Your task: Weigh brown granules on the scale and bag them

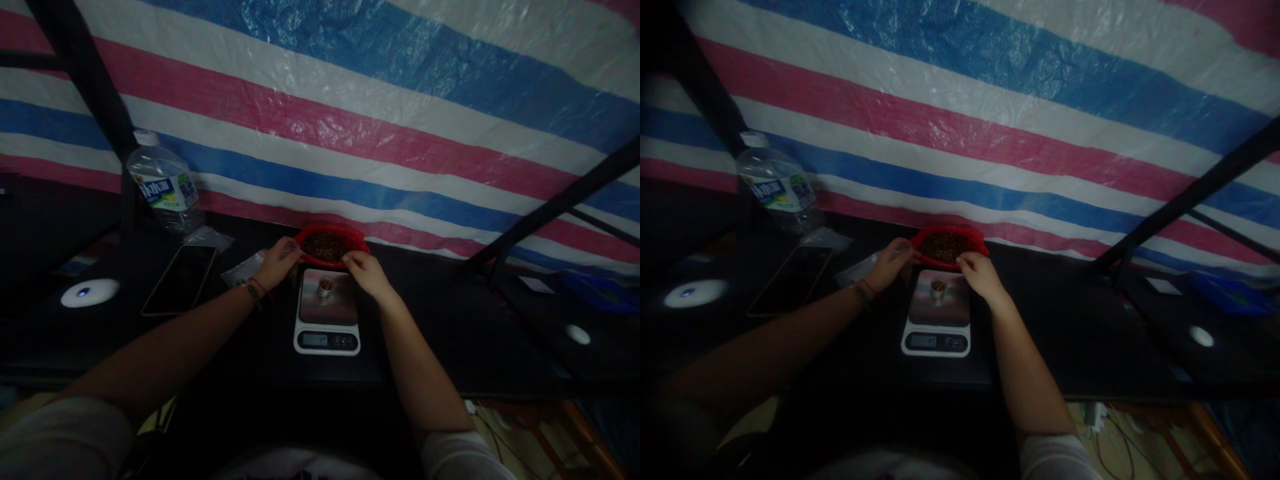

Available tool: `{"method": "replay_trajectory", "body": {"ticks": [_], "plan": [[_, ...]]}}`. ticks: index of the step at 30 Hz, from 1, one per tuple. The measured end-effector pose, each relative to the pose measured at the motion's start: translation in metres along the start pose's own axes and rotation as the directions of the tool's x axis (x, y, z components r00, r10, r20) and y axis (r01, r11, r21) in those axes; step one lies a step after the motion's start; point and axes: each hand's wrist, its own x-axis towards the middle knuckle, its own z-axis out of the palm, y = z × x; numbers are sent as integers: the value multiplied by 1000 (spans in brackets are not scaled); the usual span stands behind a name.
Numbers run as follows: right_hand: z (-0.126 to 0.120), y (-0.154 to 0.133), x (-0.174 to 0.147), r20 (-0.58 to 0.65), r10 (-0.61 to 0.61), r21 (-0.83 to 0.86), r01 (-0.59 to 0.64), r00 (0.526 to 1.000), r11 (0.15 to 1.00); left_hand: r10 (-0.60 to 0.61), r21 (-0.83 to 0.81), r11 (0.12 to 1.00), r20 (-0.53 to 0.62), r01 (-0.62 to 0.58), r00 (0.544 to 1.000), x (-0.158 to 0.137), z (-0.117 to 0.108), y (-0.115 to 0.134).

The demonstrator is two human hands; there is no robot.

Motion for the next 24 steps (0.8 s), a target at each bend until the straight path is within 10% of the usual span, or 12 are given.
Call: {"method": "replay_trajectory", "body": {"ticks": [9,24], "plan": [[1,-30,-10,253,-294,264,227,922,938,56,7,998,-24,-56,998,-1,-1,2],[9,-32,-10,212,-275,223,227,938,948,30,19,999,-12,-30,999,-2,1,5]]}}
